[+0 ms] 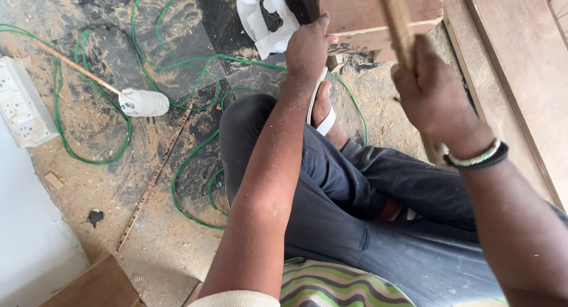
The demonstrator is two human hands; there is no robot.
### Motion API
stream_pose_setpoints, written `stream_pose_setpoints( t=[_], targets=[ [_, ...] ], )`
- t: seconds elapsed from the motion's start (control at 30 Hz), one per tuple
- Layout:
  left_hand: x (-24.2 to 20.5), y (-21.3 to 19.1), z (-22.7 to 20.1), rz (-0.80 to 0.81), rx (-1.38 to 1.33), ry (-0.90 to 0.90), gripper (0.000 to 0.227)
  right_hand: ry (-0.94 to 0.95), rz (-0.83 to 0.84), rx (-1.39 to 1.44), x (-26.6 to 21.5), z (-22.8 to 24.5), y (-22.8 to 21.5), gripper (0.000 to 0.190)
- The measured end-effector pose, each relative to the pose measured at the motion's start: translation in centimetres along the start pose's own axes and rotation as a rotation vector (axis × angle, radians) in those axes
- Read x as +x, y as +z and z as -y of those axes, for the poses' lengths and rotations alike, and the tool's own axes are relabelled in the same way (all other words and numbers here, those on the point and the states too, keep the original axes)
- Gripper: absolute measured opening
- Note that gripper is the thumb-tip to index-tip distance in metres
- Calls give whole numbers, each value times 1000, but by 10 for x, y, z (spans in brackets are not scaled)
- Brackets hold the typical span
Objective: Assembling a small wooden box or drawer using a hammer and nails and applying a white lining material.
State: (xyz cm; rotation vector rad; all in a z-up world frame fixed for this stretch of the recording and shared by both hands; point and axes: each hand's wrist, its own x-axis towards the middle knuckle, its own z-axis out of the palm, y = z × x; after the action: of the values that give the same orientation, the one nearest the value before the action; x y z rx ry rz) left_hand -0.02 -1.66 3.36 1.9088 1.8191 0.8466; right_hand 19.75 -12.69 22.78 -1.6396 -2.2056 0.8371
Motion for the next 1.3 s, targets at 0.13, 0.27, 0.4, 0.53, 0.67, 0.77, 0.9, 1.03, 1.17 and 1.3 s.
stream_pose_setpoints(
  t=[0.13, 0.27, 0.4, 0.53, 0.67, 0.77, 0.9, 1.03, 1.17, 1.3],
  targets=[
    [-1, 1, -1, 11, -18, -39, 60, 10, 15, -75, 6, -30, 21, 25],
    [2, 11, 4, 0, 40, -5, 60, 109, 126, -136, 5, -5, 5, 27],
    [0, 1, -1, 17, 5, -10, 61, 96, 12, -49, 5, 1, 11, 30],
    [6, 7, 0, 74, 82, -4, 53, 145, 81, -150, 12, -23, 11, 30],
    [1, 7, 1, -44, 50, 35, 54, 172, 39, -137, 3, 16, -5, 31],
    [4, 13, 6, -41, 53, 39, 48, 224, 45, -149, 7, -9, 13, 33],
    [-4, -7, -9, 66, 26, -54, 51, 191, 177, -201, 11, -22, 11, 28],
    [-2, -5, -6, -6, 38, 2, 55, 78, 0, -93, 2, -13, 8, 27],
    [-4, -8, -9, 12, 66, -12, 50, 94, 85, -196, 6, -34, 14, 27],
    [-3, -1, -3, 8, 54, -5, 51, 101, 50, -162, -1, -10, 2, 25]
  ],
)
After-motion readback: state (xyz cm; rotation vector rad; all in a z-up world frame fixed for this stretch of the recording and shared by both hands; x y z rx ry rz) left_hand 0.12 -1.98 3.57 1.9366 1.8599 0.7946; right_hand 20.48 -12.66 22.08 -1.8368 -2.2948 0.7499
